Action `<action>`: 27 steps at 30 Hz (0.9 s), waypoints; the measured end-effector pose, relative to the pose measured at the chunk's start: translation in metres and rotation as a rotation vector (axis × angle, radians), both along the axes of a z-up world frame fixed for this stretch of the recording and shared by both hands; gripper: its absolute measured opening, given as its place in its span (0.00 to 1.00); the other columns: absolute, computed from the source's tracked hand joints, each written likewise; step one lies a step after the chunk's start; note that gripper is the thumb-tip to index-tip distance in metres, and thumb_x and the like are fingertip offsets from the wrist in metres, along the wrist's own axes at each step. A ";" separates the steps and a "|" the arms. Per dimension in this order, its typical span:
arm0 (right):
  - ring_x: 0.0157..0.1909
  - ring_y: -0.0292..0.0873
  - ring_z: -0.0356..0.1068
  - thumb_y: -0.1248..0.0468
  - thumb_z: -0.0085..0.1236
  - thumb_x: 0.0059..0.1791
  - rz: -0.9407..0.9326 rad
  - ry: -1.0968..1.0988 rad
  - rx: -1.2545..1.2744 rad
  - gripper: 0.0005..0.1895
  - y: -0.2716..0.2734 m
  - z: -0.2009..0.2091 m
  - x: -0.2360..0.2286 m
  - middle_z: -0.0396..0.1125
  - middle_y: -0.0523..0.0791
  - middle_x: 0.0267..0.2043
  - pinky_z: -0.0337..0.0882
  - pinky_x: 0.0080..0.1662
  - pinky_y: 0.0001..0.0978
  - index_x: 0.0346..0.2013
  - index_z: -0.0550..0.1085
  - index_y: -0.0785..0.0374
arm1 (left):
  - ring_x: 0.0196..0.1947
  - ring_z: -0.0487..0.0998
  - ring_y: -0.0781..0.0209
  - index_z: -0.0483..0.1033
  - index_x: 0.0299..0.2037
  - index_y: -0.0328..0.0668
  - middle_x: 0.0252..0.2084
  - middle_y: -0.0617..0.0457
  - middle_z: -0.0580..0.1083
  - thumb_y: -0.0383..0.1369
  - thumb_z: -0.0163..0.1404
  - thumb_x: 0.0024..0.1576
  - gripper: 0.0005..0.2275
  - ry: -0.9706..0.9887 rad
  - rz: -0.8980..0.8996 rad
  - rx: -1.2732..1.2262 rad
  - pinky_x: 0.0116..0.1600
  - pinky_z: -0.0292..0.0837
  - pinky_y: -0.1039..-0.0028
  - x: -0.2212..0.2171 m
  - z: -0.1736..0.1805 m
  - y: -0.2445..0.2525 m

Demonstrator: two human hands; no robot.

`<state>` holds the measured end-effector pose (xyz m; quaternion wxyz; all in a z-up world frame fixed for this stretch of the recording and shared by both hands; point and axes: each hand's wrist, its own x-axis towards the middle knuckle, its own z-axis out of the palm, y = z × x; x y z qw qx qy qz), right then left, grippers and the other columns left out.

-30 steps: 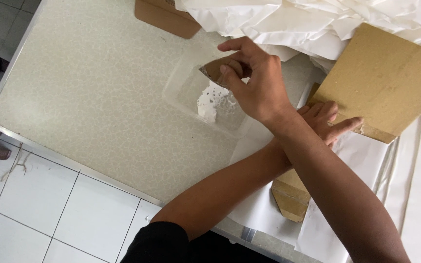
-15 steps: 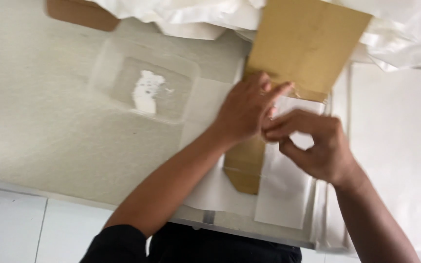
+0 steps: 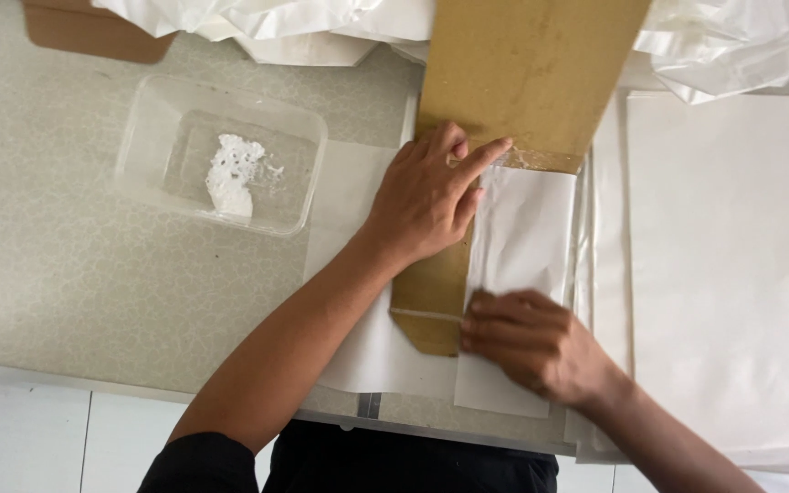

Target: The person folds a white sheet of paper using a cardboard template and a small amount of white paste. They align the paper, fold the edges, apply paste to secure the folds, and repeat the process for multiple sheets.

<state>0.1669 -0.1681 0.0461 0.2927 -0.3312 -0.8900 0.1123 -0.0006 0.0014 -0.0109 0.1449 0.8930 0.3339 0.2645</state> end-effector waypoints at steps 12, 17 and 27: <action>0.36 0.65 0.77 0.77 0.52 0.45 -0.103 0.074 -0.104 0.11 0.038 0.038 0.000 0.75 0.57 0.26 0.74 0.32 0.53 0.20 0.79 0.70 | 0.47 0.74 0.49 0.66 0.64 0.61 0.42 0.55 0.58 0.35 0.53 0.58 0.23 -0.013 0.002 -0.041 0.50 0.71 0.59 0.002 0.012 -0.005; 0.48 0.54 0.78 0.71 0.48 0.49 -0.040 0.079 -0.064 0.14 0.025 -0.019 0.013 0.79 0.47 0.40 0.77 0.48 0.46 0.30 0.83 0.60 | 0.46 0.74 0.48 0.66 0.65 0.62 0.42 0.55 0.59 0.35 0.55 0.56 0.24 0.007 0.005 -0.002 0.49 0.72 0.58 0.002 0.008 -0.004; 0.47 0.48 0.77 0.69 0.62 0.51 0.140 -0.055 -0.053 0.02 -0.041 0.024 -0.020 0.78 0.47 0.43 0.78 0.50 0.40 0.36 0.81 0.64 | 0.42 0.70 0.57 0.66 0.66 0.56 0.46 0.52 0.64 0.32 0.57 0.57 0.25 0.008 0.004 0.051 0.47 0.73 0.64 -0.002 0.026 -0.008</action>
